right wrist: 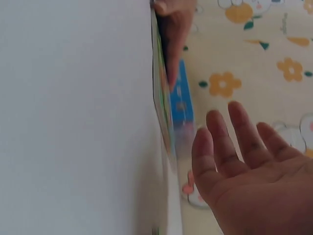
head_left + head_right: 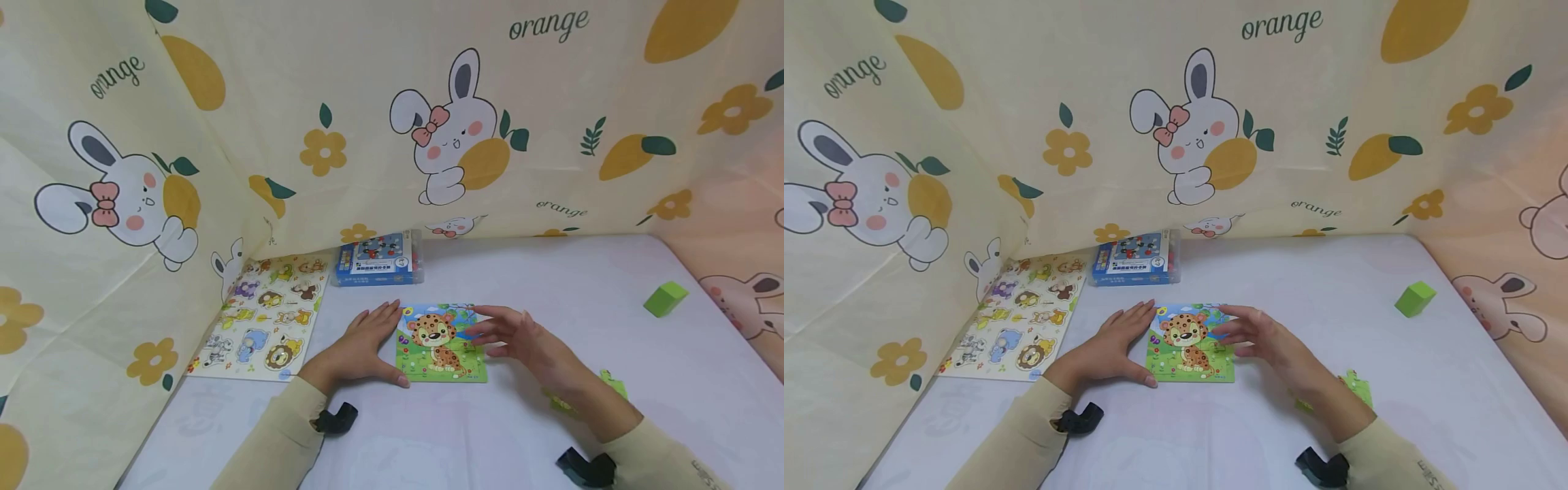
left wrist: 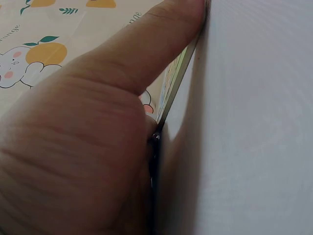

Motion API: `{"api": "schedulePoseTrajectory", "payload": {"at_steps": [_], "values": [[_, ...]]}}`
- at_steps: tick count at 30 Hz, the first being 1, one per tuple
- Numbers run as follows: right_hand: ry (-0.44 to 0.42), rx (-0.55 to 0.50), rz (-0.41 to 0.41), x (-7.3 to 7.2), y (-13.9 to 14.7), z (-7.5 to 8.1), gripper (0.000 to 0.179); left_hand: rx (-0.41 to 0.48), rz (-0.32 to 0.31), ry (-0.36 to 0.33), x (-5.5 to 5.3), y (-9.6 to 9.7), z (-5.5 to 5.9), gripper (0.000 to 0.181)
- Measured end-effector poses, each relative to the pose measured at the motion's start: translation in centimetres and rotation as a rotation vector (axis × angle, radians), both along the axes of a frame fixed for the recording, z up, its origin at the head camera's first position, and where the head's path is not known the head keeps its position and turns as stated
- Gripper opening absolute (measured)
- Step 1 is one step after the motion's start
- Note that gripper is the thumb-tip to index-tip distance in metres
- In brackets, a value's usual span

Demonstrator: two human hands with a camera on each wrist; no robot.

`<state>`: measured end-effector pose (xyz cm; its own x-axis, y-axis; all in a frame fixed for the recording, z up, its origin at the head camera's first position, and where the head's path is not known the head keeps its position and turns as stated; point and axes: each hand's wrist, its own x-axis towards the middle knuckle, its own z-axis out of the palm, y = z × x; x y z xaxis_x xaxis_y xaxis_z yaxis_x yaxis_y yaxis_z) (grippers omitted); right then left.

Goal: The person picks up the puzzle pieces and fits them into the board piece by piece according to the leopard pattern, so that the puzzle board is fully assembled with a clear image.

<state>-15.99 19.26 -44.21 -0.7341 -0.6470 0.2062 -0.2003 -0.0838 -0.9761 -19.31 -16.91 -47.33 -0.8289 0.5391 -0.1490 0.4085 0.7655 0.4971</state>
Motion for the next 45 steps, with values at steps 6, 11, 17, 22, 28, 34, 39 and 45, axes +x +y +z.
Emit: {"api": "schedulePoseTrajectory", "payload": {"at_steps": [6, 11, 17, 22, 28, 34, 39, 45], "values": [[0.008, -0.012, 0.025, -0.2, 3.9, -0.4, 0.070, -0.004, 0.002, 0.001, 0.0, 0.0, 0.0, 0.142], [0.041, -0.011, 0.022, -0.1, 7.2, -0.8, 0.070, -0.003, 0.001, 0.002, 0.0, 0.0, 0.0, 0.142], [0.083, 0.030, -0.046, 0.3, 10.3, -1.3, 0.064, 0.001, -0.001, 0.007, 0.0, -0.1, 0.0, 0.142], [0.131, 0.255, -0.224, 0.6, 11.2, -2.0, 0.054, 0.002, 0.001, 0.015, 0.0, -0.2, 0.0, 0.142], [0.225, 0.512, -0.213, 0.9, 11.3, -2.3, 0.066, 0.005, -0.003, 0.008, 0.0, -0.1, 0.0, 0.142], [0.278, 0.672, -0.092, 1.2, 11.2, -2.1, 0.066, -0.013, 0.006, 0.007, -0.1, -0.1, -0.1, 0.142], [0.277, 0.734, -0.092, 1.6, 10.5, -1.6, 0.044, -0.018, 0.007, 0.007, -0.1, -0.1, -0.2, 0.142], [0.216, 0.744, -0.105, 2.0, 9.7, -0.7, 0.023, -0.022, 0.009, 0.011, -0.1, -0.1, -0.3, 0.141]]}}
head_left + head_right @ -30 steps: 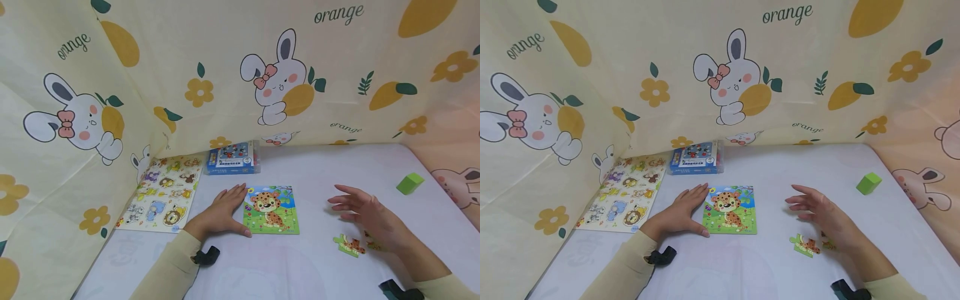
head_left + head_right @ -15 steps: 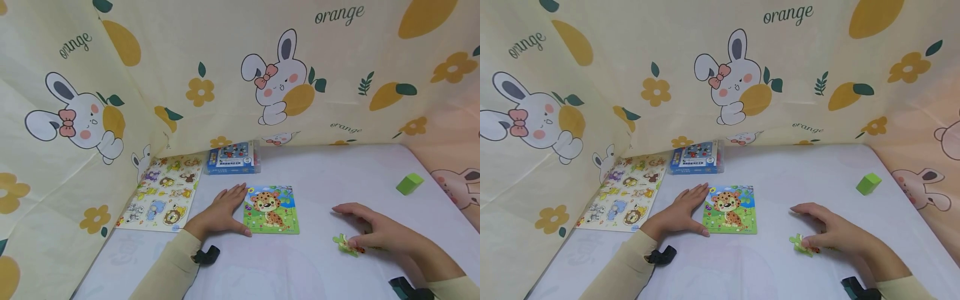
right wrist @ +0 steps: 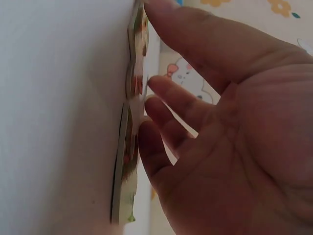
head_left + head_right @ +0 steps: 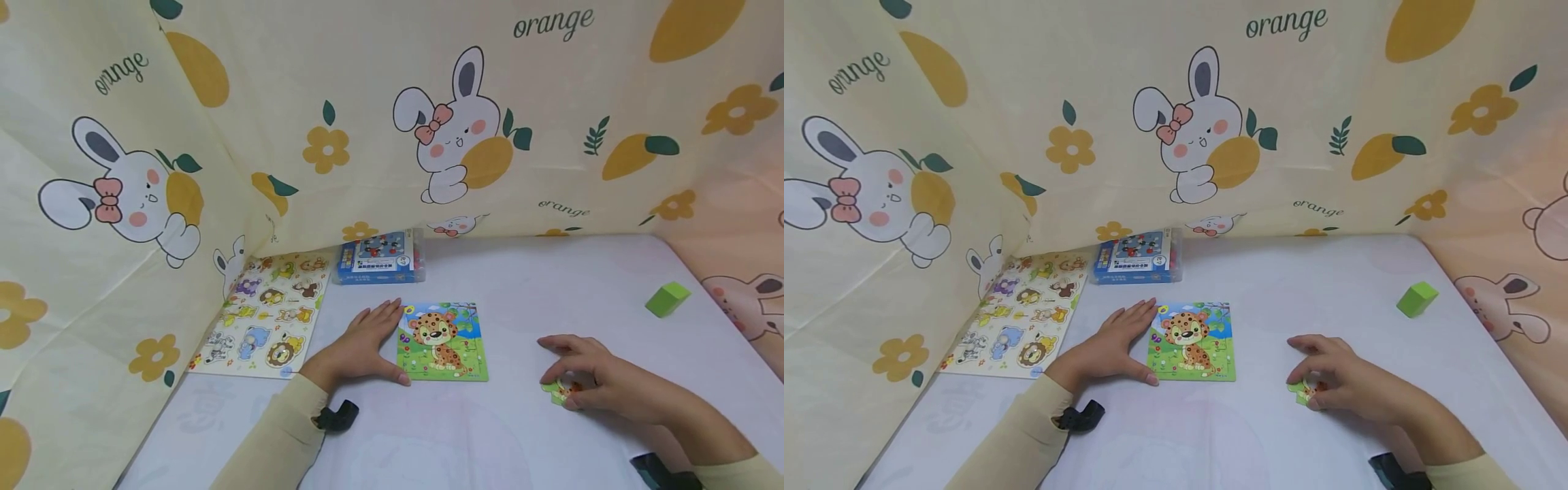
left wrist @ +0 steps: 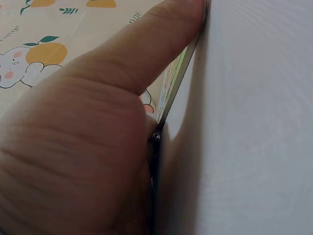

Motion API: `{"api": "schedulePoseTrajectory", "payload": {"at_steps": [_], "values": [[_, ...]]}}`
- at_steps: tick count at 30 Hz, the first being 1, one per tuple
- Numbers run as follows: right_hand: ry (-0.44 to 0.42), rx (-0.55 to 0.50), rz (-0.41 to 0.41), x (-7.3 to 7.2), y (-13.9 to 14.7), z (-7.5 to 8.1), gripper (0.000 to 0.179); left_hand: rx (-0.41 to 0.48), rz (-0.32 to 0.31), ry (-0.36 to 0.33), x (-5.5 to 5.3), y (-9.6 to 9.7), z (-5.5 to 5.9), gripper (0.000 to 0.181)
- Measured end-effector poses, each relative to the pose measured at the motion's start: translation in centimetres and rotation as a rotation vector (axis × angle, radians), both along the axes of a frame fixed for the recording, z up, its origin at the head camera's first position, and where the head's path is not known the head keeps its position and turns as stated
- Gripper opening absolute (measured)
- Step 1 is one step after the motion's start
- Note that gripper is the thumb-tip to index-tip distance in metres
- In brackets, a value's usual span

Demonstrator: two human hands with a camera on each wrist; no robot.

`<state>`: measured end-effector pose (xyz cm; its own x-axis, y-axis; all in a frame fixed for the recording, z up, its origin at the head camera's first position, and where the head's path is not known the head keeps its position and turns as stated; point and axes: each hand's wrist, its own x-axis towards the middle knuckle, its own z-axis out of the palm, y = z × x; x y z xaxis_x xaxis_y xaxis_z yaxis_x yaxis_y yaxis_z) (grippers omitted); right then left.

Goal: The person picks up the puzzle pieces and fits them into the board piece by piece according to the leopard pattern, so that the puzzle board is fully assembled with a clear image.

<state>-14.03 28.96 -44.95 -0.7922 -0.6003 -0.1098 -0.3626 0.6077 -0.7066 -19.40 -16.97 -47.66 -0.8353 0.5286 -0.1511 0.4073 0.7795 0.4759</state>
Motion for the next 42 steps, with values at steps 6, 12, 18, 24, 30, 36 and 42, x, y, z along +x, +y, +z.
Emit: {"api": "schedulePoseTrajectory", "payload": {"at_steps": [6, 12, 18, 24, 30, 36, 42], "values": [[0.018, -0.028, 0.026, -0.2, -0.5, -0.2, 0.024, 0.005, 0.001, -0.002, 0.0, 0.0, 0.0, 0.142], [-0.011, -0.078, -0.063, -0.2, -1.1, -0.3, 0.033, 0.009, -0.001, 0.001, 0.0, 0.0, 0.0, 0.141], [0.081, -0.103, -0.237, -0.1, -2.0, -0.4, 0.036, 0.009, -0.001, 0.000, 0.0, 0.0, 0.0, 0.141], [0.126, -0.226, -0.227, -0.1, -2.5, -0.5, 0.029, 0.006, 0.002, -0.006, 0.1, 0.1, 0.3, 0.141], [0.088, -0.329, -0.202, 0.1, -3.8, -0.8, 0.031, 0.027, 0.000, -0.004, 0.3, 0.2, 0.6, 0.139], [0.007, -0.390, -0.189, 0.3, -5.4, -1.2, 0.021, 0.028, 0.004, -0.007, 0.3, 0.2, 0.8, 0.139], [-0.075, -0.427, -0.124, 0.5, -6.7, -1.3, 0.028, 0.023, 0.005, -0.010, 0.3, 0.2, 0.6, 0.140]]}}
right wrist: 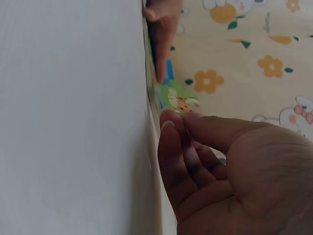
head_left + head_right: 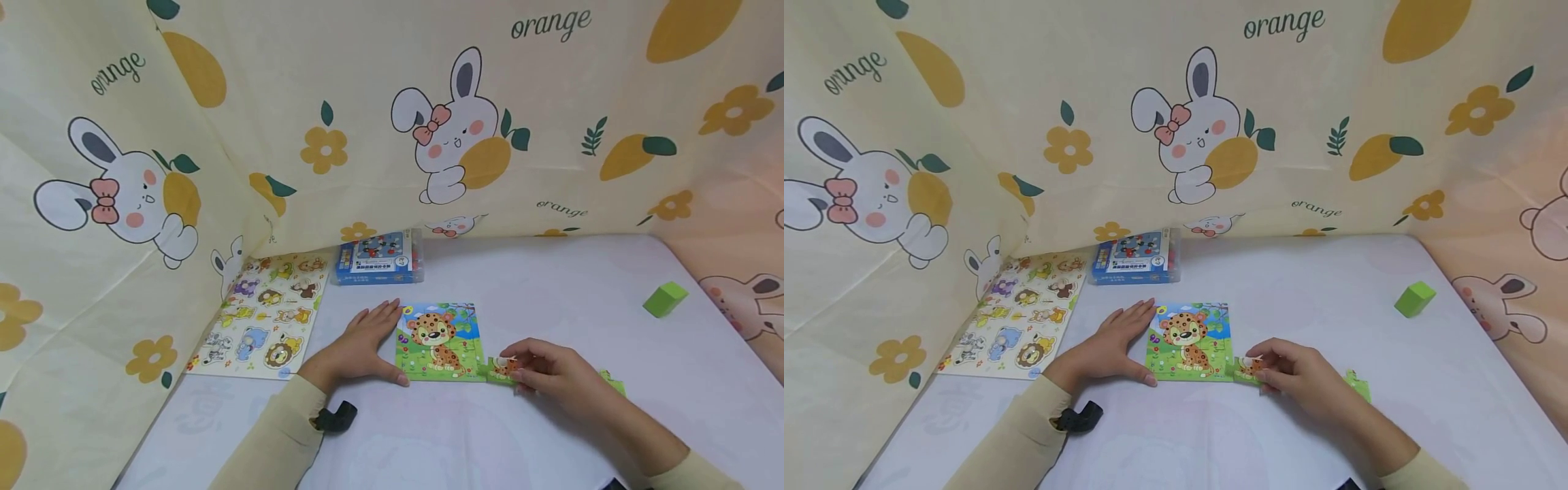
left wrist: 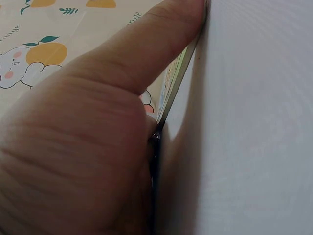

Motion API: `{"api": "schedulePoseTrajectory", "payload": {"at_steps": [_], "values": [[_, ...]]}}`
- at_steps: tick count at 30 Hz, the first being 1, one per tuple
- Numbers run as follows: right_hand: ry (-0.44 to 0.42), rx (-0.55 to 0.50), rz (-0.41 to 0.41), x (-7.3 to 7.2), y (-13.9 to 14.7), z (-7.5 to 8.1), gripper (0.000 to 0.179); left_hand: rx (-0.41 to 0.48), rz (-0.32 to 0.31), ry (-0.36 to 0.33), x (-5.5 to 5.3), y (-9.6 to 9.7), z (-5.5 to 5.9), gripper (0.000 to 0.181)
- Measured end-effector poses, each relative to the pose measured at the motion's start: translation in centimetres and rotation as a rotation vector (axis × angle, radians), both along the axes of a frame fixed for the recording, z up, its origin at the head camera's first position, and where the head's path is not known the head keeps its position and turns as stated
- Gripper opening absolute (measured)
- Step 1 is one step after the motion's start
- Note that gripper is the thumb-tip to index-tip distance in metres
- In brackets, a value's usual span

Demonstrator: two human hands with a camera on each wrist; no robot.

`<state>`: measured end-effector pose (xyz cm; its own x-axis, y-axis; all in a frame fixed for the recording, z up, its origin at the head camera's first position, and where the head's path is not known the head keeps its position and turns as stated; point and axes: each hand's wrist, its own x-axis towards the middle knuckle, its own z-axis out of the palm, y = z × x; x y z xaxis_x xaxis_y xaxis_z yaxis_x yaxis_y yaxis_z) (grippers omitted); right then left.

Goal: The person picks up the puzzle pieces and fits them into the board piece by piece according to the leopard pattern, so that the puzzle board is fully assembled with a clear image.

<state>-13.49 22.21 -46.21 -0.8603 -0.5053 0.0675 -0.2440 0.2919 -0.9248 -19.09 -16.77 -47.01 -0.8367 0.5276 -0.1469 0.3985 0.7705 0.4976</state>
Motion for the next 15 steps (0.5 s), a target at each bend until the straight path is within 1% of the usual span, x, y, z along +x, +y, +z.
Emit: {"api": "schedulePoseTrajectory", "payload": {"at_steps": [3, 8, 11, 15], "values": [[0.004, -0.016, 0.002, 0.1, -0.7, -0.1, 0.025, 0.008, -0.005, 0.003, 0.0, 0.0, 0.0, 0.139], [0.004, -0.011, -0.031, 0.1, -2.1, -0.3, 0.020, 0.014, -0.006, 0.008, 0.0, 0.0, 0.0, 0.139], [-0.012, -0.002, -0.044, -0.1, -3.0, -0.3, 0.021, 0.005, -0.005, 0.005, 0.0, 0.0, 0.0, 0.140], [-0.044, -0.023, -0.047, -0.3, -4.0, -0.2, 0.024, -0.008, -0.002, 0.002, -0.1, 0.0, -0.1, 0.141]]}}
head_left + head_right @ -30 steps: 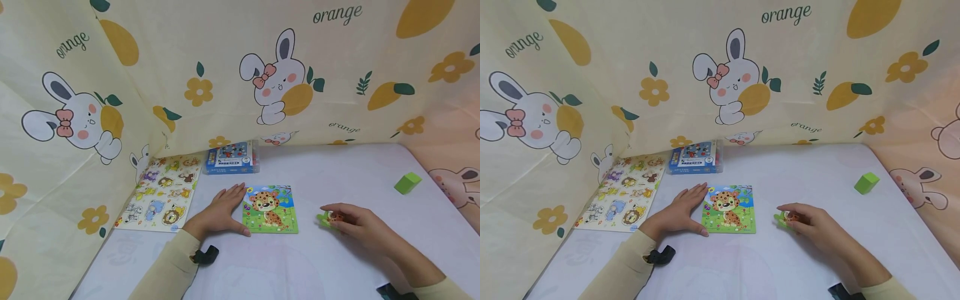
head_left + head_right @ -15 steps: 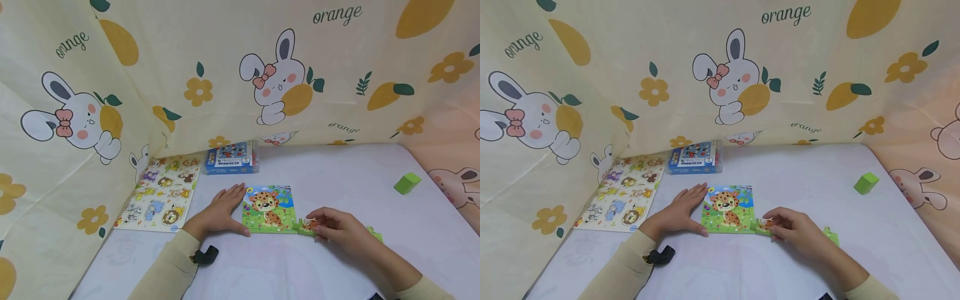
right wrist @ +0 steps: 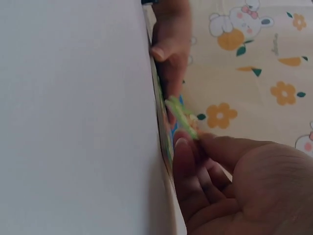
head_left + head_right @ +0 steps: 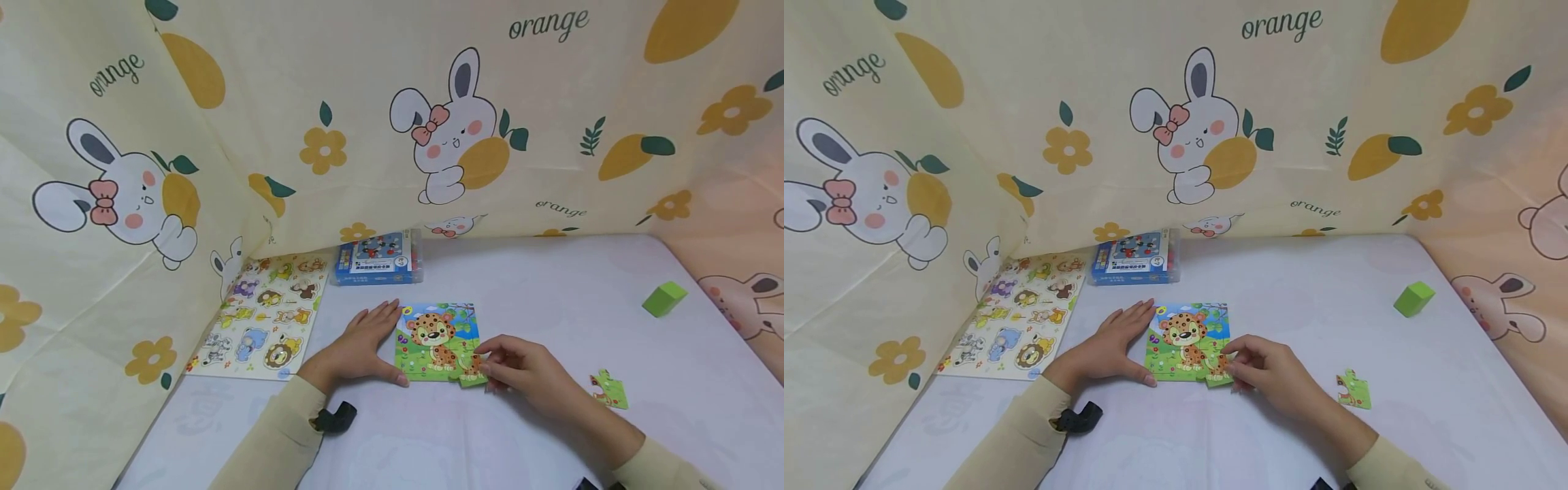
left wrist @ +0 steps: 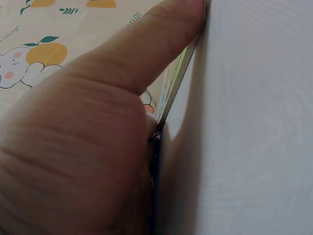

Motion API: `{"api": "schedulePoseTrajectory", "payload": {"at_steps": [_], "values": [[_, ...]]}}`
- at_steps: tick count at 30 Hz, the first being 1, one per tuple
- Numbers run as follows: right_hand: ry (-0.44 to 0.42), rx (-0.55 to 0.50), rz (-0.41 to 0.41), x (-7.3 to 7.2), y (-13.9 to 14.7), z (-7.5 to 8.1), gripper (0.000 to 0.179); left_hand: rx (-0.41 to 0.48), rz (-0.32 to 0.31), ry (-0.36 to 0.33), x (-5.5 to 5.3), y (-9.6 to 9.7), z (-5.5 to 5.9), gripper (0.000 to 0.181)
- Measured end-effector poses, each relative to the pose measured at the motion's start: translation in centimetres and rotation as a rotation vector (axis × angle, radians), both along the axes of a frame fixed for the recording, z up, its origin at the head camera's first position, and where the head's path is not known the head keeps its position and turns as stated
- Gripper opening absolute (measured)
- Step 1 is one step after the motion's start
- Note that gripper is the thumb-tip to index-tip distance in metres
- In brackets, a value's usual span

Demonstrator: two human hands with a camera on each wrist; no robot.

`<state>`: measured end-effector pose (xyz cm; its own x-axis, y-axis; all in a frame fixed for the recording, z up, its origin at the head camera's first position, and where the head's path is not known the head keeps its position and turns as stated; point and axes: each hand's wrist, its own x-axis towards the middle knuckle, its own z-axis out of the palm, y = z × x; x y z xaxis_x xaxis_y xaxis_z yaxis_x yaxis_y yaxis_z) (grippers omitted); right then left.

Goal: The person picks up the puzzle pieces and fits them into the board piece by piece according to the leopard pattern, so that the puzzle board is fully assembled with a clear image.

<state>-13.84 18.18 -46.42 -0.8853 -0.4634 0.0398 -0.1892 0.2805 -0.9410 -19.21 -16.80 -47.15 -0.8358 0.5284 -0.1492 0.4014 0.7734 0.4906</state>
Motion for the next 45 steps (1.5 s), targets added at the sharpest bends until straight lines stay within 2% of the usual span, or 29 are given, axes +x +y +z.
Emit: {"api": "schedulePoseTrajectory", "payload": {"at_steps": [4, 11, 16, 22, 28, 33, 39, 45], "values": [[-0.007, -0.038, -0.014, -0.2, -1.0, 0.0, 0.027, 0.001, -0.002, 0.002, 0.0, -0.1, -0.1, 0.141], [-0.043, -0.069, -0.083, -0.6, -3.0, -0.3, 0.010, 0.002, -0.003, 0.001, 0.0, -0.2, -0.1, 0.141], [-0.061, -0.073, -0.120, -0.7, -4.2, -0.6, 0.009, 0.004, -0.006, 0.001, 0.1, -0.2, -0.1, 0.141], [-0.029, 0.034, -0.173, -0.8, -5.3, -0.4, 0.007, 0.008, -0.010, 0.005, 0.0, -0.2, -0.1, 0.140], [0.039, 0.181, -0.169, -0.8, -5.7, -0.2, 0.004, 0.010, -0.012, 0.005, -0.1, -0.2, -0.1, 0.140], [0.084, 0.229, -0.178, -0.6, -5.5, 0.0, 0.004, 0.008, -0.012, 0.005, 0.0, -0.2, 0.1, 0.140], [0.087, 0.172, -0.167, -0.5, -5.1, 0.1, 0.009, 0.025, -0.007, 0.003, 0.0, -0.2, 0.1, 0.140], [-0.024, 0.058, -0.113, -0.3, -4.6, 0.5, 0.027, 0.018, -0.008, 0.000, 0.0, -0.1, -0.1, 0.141]]}}
